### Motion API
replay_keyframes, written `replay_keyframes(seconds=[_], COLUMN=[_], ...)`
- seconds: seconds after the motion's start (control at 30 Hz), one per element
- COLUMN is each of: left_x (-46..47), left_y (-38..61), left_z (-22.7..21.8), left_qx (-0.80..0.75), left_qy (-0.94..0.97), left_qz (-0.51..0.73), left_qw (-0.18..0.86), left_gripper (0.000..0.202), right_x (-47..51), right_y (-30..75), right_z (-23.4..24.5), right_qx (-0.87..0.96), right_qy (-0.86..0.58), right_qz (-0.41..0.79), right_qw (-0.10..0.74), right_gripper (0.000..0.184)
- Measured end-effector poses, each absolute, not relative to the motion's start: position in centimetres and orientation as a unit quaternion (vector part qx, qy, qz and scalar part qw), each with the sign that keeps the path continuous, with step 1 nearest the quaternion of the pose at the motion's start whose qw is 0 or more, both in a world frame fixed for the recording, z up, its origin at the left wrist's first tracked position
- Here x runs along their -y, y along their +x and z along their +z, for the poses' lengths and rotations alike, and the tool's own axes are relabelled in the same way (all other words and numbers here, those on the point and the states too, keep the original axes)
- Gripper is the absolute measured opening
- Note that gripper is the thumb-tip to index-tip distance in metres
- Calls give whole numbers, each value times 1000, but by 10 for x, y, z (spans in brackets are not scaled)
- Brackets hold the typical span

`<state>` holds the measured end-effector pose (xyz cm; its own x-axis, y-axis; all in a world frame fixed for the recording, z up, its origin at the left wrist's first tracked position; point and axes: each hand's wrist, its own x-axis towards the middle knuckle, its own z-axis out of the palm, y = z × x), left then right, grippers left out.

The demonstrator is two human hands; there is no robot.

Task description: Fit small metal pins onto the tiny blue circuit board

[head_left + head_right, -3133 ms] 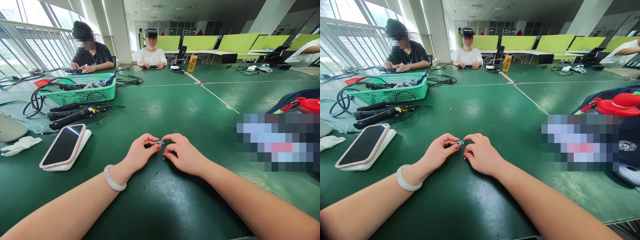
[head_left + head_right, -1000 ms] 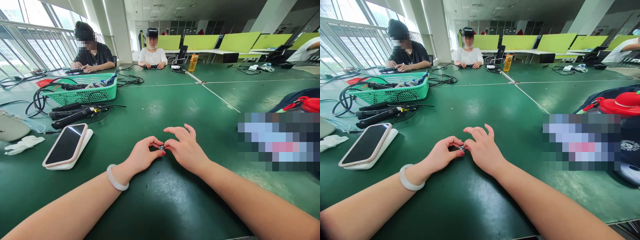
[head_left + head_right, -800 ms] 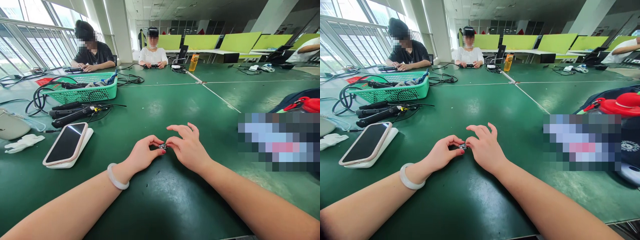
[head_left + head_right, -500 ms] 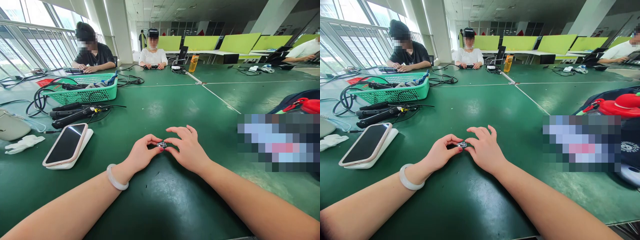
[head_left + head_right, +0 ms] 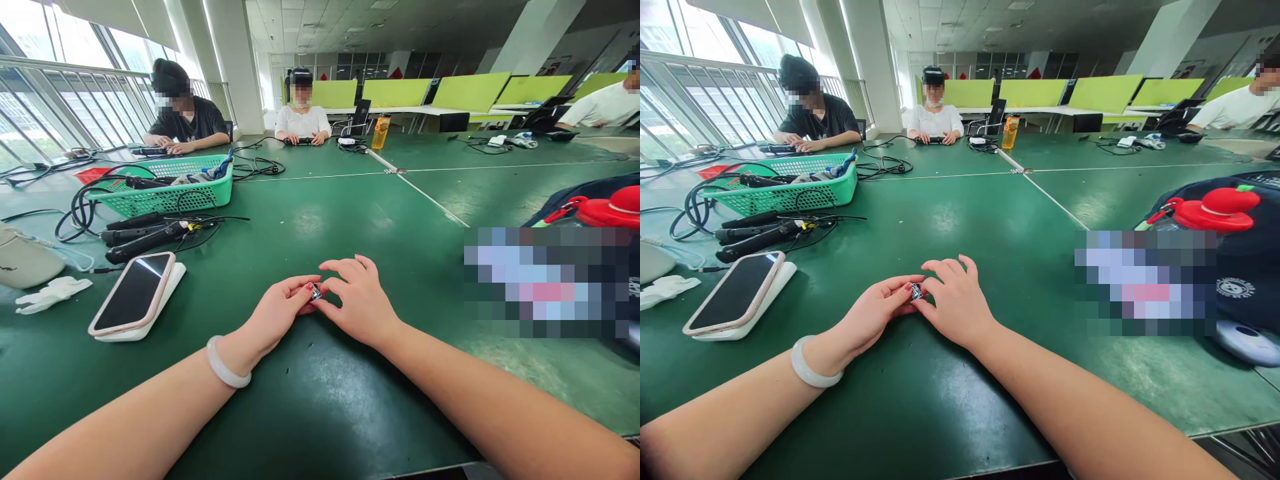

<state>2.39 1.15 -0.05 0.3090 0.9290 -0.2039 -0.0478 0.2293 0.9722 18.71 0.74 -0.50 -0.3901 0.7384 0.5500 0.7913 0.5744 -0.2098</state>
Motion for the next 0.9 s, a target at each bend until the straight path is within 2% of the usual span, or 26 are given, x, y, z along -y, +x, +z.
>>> replay_keyframes(seconds=[0.1,0.23,0.37,0.47,0.57,0.67,0.73,0.9], left_x=[-9,-15,-28,-35,-41,-47,-52,-58], left_y=[25,21,13,3,-17,-48,-70,-104], left_z=[-1,-3,2,10,21,30,33,29], left_qx=[-434,-438,-503,-549,-582,-642,-703,-736], left_qy=[463,462,464,510,627,719,694,662], left_qz=[379,395,422,394,308,207,149,140], left_qw=[674,662,595,531,415,169,34,15], left_gripper=[32,27,31,35,30,26,29,25], right_x=[-6,-7,-13,-18,-21,-22,-23,-23], right_y=[184,181,184,189,193,195,195,195], right_z=[-4,-6,-11,-13,-14,-14,-14,-14], right_qx=[837,843,833,819,806,796,795,804], right_qy=[-450,-438,-452,-473,-493,-512,-521,-528], right_qz=[-55,-67,-56,-33,-14,-1,0,-21], right_qw=[306,305,315,323,328,323,311,273], right_gripper=[19,18,22,20,21,24,26,25])
